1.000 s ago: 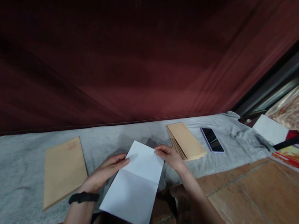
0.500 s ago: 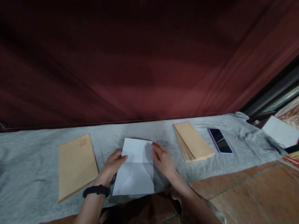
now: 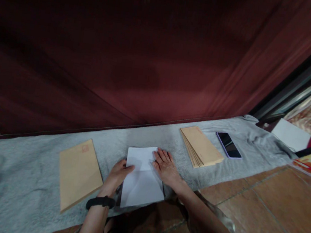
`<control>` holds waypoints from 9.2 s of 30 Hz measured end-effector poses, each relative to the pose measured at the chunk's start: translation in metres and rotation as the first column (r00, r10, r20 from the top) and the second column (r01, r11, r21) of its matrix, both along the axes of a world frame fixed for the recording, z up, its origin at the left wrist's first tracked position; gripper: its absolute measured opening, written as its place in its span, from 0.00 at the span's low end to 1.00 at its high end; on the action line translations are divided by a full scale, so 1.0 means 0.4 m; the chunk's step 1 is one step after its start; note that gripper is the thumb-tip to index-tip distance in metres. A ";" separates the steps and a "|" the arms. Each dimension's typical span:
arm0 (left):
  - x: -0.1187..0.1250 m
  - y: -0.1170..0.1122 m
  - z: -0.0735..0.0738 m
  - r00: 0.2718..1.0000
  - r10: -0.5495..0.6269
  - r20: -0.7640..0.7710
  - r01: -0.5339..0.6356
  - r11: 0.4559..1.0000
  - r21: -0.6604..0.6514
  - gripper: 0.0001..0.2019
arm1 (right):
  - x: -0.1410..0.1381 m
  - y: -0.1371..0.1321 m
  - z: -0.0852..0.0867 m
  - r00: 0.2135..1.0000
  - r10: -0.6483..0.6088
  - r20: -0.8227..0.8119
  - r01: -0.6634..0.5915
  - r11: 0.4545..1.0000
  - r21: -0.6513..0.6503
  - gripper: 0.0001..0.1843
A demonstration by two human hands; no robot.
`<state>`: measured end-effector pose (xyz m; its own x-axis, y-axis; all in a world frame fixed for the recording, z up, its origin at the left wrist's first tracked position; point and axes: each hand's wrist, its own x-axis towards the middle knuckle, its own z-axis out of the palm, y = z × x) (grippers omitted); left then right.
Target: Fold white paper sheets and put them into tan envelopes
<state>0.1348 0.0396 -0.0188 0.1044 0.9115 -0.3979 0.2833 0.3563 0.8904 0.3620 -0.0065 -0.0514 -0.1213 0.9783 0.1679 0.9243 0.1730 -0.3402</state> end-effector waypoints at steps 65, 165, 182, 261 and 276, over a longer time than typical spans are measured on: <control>-0.093 -0.070 0.014 0.949 -0.171 -0.264 0.250 0.920 0.301 0.08 | 0.023 -0.082 0.030 0.940 -0.034 -0.340 0.009 0.997 -0.075 0.14; 0.146 -0.228 -0.077 0.480 0.026 -0.877 0.739 0.527 0.420 0.30 | -0.045 -0.093 0.064 0.977 -0.123 0.173 0.140 0.986 -0.095 0.21; 0.143 -0.229 -0.079 0.438 -0.065 -0.897 0.802 0.480 0.356 0.30 | -0.078 -0.113 0.042 0.958 0.209 -0.196 -0.208 0.978 0.022 0.28; -0.017 -0.218 -0.114 0.461 0.078 -0.884 0.752 0.493 0.437 0.35 | -0.124 -0.201 -0.013 0.958 0.283 0.041 -0.285 0.955 0.082 0.45; -0.014 -0.218 -0.116 0.494 0.125 -0.860 0.729 0.479 0.489 0.33 | -0.061 -0.229 -0.016 0.973 0.166 0.162 -0.186 0.975 0.118 0.42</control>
